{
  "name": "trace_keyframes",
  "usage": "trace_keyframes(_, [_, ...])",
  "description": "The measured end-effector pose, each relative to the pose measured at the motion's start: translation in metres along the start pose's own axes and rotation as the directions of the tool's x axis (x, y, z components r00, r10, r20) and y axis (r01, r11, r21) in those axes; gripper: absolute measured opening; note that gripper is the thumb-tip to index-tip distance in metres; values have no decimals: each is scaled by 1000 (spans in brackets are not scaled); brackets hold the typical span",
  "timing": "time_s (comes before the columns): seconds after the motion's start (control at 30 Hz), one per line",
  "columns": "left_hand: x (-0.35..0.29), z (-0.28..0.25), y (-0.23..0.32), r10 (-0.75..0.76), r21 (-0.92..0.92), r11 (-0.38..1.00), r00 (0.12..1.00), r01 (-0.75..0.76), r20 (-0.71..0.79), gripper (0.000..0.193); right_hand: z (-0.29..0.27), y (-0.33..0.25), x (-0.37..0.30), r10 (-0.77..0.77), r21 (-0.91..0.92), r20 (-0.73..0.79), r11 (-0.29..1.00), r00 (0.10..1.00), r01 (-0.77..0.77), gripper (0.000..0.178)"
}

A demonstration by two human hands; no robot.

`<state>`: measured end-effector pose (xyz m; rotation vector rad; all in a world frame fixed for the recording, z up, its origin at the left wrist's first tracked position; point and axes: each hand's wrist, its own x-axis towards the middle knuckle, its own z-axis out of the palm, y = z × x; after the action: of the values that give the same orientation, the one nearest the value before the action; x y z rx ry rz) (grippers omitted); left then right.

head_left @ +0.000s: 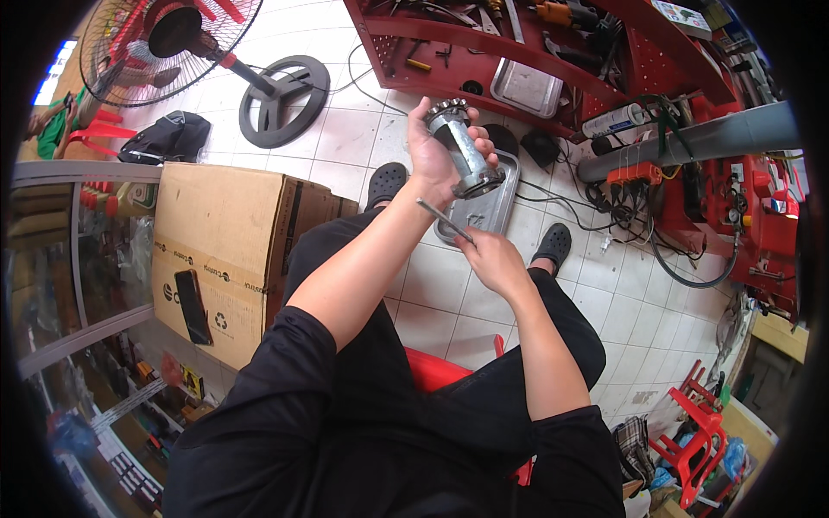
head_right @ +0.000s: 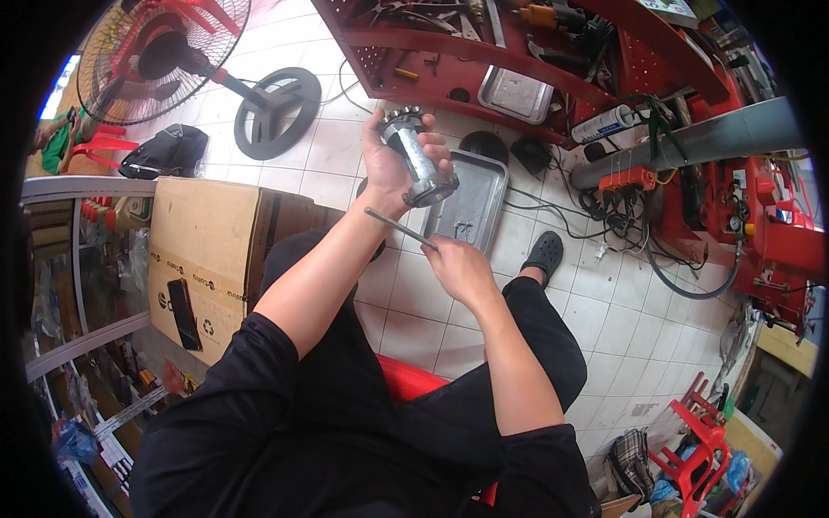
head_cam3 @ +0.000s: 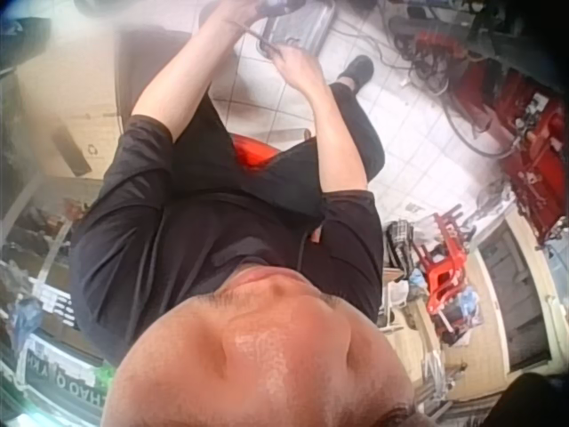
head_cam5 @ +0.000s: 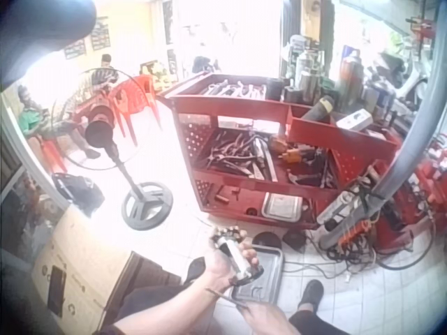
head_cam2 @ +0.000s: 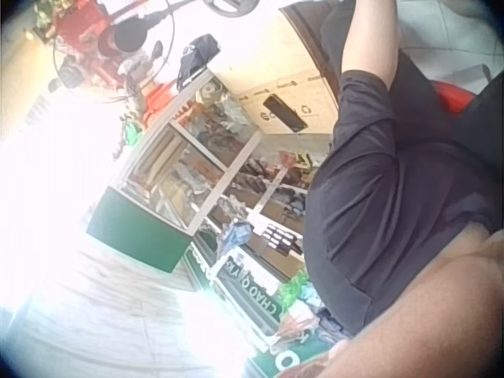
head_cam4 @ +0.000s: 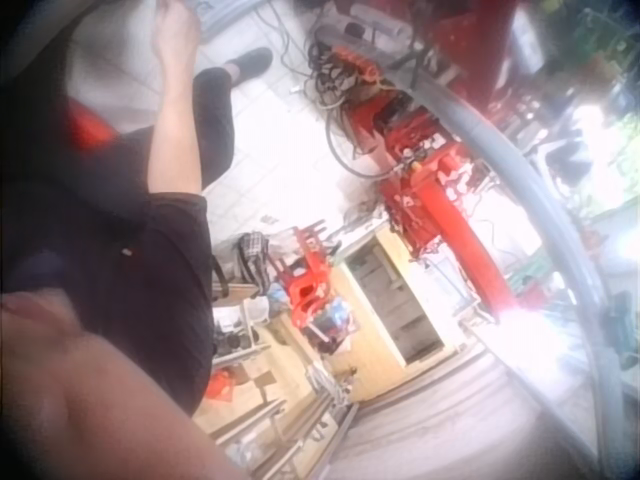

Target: The person sits on a stool and uses a metal rod to manipulate a small, toothed mechanical part held in their left hand. They then stand up, walk to a workbench, and place the part into a metal tray before sitting back down to continue handling the components.

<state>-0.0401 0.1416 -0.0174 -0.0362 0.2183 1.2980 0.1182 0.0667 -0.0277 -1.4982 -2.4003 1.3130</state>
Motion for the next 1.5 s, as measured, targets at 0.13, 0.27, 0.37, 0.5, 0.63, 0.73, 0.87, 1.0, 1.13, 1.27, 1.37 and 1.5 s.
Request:
trace_keyframes(0.13, [-1,2,1,53,29,998,998,-52,-30,56,2,3,1,-33,236,-33,971,999,40,26])
trace_keyframes(0.27, [1,5,1,178,86,982,970,-166,-166,53,-1,5,2,-63,425,-117,899,991,107,28])
trace_keyframes(0.37, [2,10,-1,193,138,977,948,-162,-252,52,-5,12,4,-5,488,-142,870,990,74,30])
trace_keyframes(0.5, [10,-7,-2,237,313,941,909,-128,-342,54,-22,13,3,28,504,-110,863,994,32,31])
trace_keyframes(0.63, [14,-19,-5,259,390,917,866,-82,-428,56,-27,28,10,82,519,-89,855,993,-24,31])
trace_keyframes(0.73, [19,-40,-12,245,447,894,858,-21,-451,54,-31,37,12,109,532,-79,845,991,-51,30])
trace_keyframes(0.87, [22,-51,-24,258,513,854,791,81,-555,44,-40,55,11,87,611,-31,790,996,-50,26])
trace_keyframes(1.0, [30,-79,-20,438,613,789,729,-32,-526,39,-71,74,-3,191,758,100,621,977,-199,22])
trace_keyframes(1.13, [32,-96,-26,441,621,783,676,30,-590,43,-55,121,16,388,517,-111,809,915,-280,35])
trace_keyframes(1.27, [16,-80,-42,211,495,855,771,152,-601,54,0,159,32,422,135,-147,905,895,-404,44])
trace_keyframes(1.37, [18,-51,-47,162,415,904,817,102,-554,56,28,163,35,512,-59,106,859,853,-508,45])
trace_keyframes(1.5, [14,-23,-44,138,432,895,850,114,-509,52,90,211,38,608,-245,225,792,762,-559,44])
